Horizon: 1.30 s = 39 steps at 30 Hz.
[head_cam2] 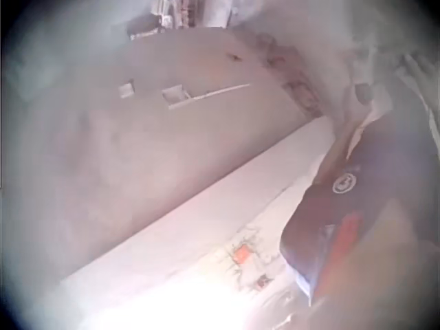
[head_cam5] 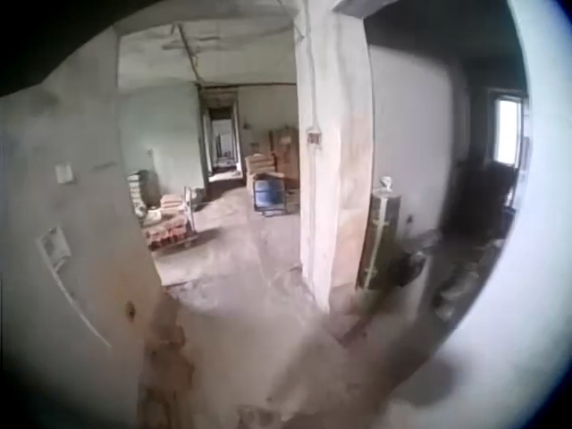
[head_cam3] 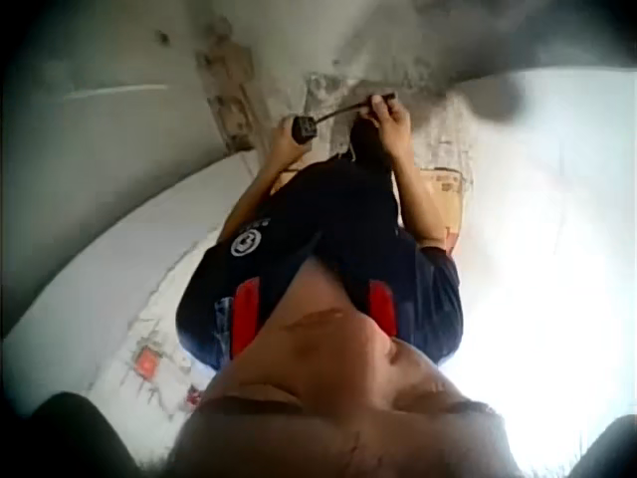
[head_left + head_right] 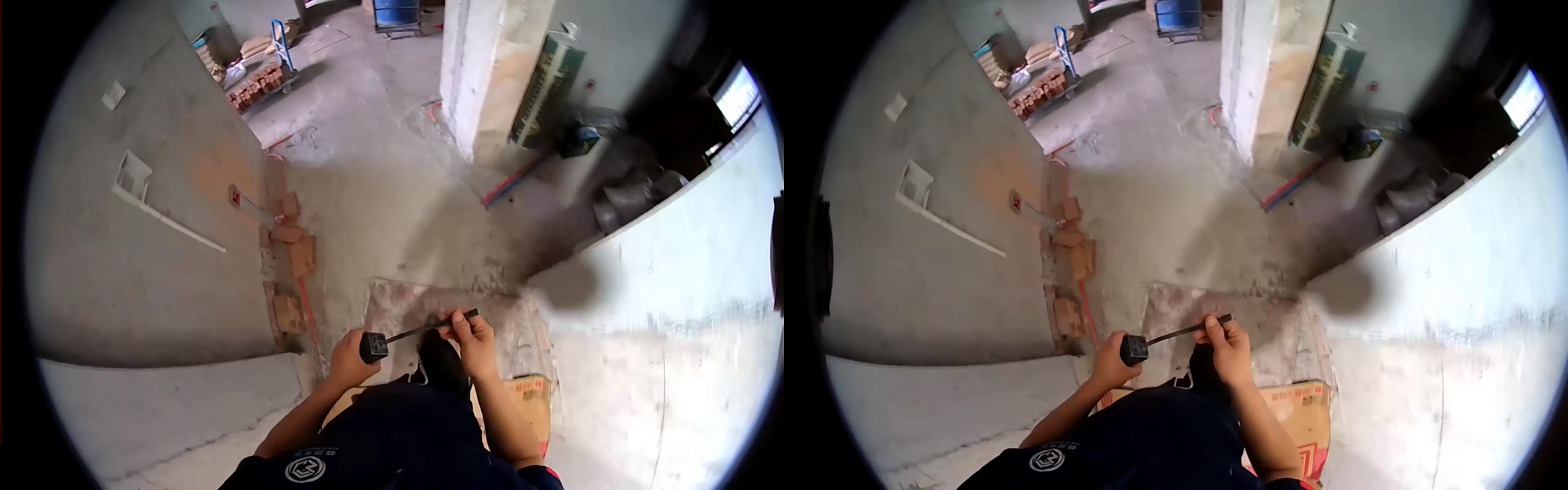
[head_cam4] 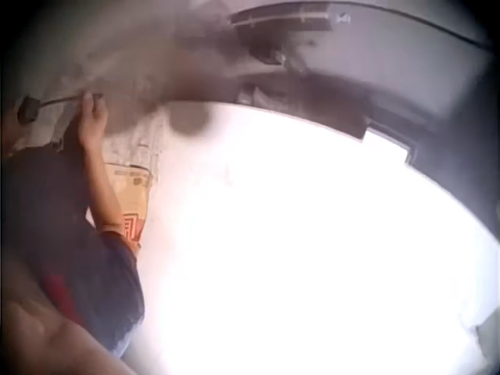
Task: The person connects a power adapter inside an electrical box, attaches a battery to a laser level, positions and powers on the laser level on a wall ledge, and lays bricks using a trowel.
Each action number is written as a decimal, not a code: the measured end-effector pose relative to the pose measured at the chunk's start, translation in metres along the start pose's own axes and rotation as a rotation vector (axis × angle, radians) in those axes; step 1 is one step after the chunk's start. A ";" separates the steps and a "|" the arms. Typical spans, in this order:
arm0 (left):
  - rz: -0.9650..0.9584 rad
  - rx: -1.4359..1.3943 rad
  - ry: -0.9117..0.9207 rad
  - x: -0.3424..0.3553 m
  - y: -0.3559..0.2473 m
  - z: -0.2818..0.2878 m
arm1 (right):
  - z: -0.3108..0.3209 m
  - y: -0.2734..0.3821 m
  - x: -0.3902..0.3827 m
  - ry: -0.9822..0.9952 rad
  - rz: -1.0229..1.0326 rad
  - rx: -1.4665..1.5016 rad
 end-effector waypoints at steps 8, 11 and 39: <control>0.393 -0.116 -0.105 0.181 -0.008 0.089 | -0.061 0.031 0.263 0.157 -0.715 0.169; 0.490 -0.172 -0.197 0.258 0.013 0.109 | -0.105 0.011 0.357 0.261 -0.903 0.351; 0.083 0.282 -0.395 1.148 0.281 0.440 | -0.527 0.081 1.229 0.380 -0.018 -0.326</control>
Point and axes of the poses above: each hand's wrist, its own x-axis towards the middle knuckle, its own z-axis out of the back of the hand, y = z × x, the point moved 1 cm from there along x, towards the middle knuckle, and after that the axes turned 11 degrees about x, right-handed, at the moved point
